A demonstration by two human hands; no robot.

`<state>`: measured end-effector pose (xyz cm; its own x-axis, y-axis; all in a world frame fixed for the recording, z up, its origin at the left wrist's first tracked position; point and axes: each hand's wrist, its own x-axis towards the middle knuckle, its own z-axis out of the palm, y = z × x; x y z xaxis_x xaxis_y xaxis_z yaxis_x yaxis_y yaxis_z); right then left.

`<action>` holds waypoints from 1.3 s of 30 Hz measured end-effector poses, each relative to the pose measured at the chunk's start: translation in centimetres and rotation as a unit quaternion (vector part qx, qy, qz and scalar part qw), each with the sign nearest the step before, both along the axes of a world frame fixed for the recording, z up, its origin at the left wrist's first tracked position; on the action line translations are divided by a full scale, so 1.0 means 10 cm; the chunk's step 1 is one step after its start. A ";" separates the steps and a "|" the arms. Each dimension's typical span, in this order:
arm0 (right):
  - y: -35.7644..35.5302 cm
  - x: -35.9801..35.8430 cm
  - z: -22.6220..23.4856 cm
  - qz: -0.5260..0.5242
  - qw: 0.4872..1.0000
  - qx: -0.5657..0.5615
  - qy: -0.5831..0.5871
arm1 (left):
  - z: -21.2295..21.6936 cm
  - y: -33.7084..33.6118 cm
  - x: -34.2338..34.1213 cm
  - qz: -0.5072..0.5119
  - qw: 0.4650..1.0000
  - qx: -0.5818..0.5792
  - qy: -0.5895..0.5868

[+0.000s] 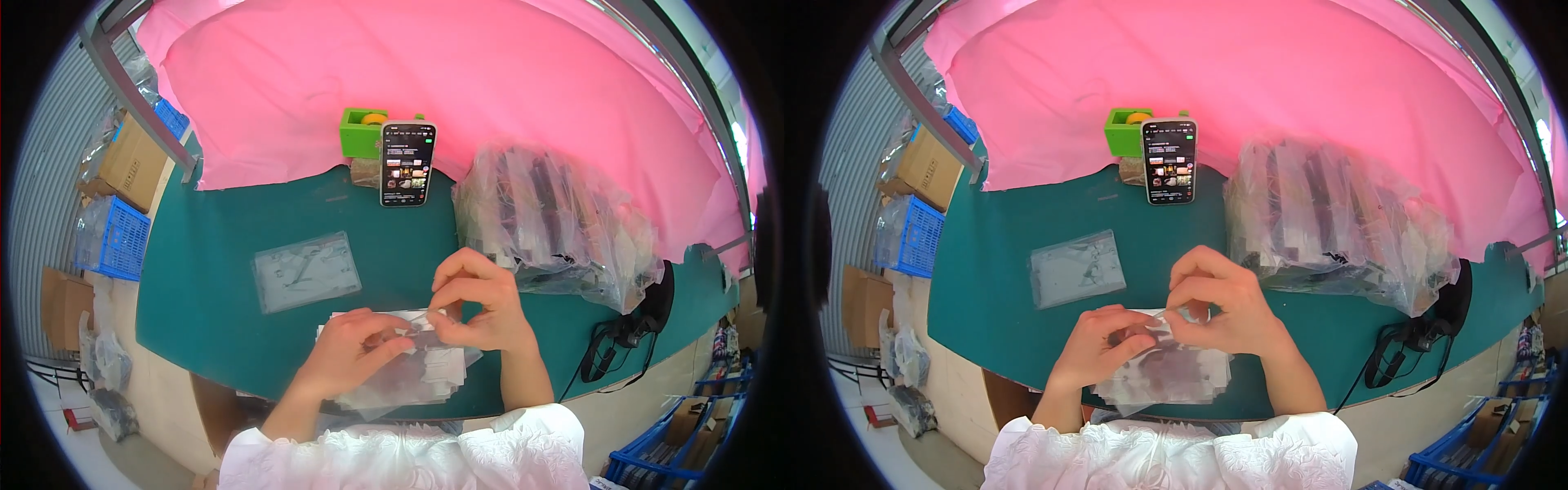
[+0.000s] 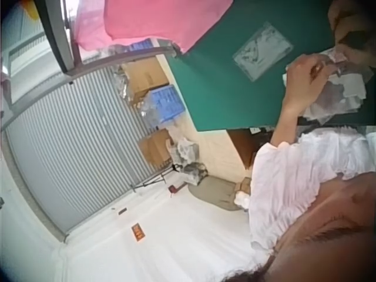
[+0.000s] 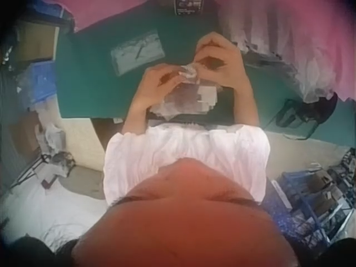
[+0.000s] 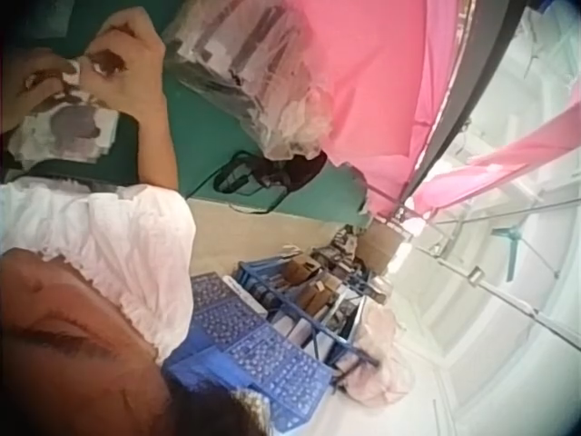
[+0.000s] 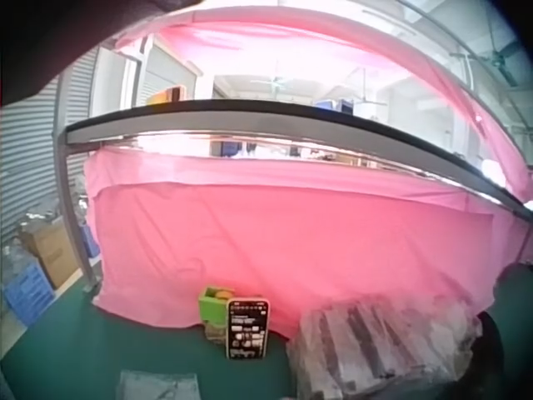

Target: Packaging small components into plastic zip-lock bags at a manual workstation.

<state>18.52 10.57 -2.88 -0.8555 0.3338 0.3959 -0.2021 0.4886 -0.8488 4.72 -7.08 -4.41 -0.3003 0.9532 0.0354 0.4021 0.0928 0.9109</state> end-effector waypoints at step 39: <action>0.23 0.15 0.11 -0.066 0.997 -0.002 0.037 | -0.14 -0.18 -0.15 -0.122 0.991 0.009 -0.058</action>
